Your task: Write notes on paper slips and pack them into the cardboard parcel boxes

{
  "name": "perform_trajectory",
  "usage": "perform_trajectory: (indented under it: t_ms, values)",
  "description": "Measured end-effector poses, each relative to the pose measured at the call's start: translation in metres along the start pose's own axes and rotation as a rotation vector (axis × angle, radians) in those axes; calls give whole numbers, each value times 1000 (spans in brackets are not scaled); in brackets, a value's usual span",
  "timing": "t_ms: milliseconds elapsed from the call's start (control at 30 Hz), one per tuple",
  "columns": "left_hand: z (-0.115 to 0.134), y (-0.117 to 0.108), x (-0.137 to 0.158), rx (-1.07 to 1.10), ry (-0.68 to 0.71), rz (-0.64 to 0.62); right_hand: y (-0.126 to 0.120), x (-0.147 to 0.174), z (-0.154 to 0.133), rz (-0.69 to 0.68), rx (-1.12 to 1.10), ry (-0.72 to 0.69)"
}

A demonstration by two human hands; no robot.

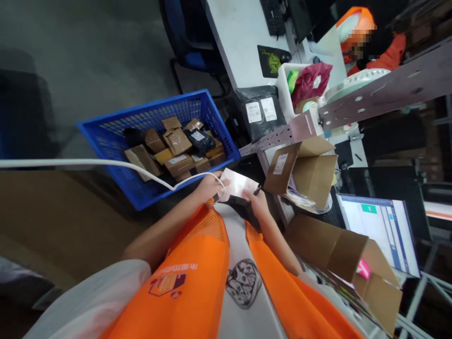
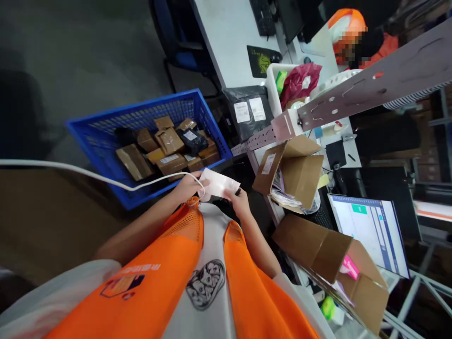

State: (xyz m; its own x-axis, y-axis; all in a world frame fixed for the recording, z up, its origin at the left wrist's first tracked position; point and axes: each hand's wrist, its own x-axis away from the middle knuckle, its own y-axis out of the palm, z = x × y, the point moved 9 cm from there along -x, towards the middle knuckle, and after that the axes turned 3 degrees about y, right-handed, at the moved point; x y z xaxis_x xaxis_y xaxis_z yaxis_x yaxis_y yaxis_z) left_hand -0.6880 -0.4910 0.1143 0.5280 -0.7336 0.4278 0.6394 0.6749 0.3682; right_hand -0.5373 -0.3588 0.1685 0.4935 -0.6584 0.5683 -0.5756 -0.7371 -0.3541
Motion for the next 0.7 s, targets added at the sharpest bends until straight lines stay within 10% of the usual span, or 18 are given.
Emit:
perform_trajectory:
  t_ms: [133,333,700]
  values:
    - [23,17,-15,-28,87,-200,-20,6,-29,182,95,-224]
    - [110,40,-14,-100,703,-443,-53,54,-94,113,207,-791]
    - [192,100,-41,-726,1190,-672,-83,10,-109,440,77,-569]
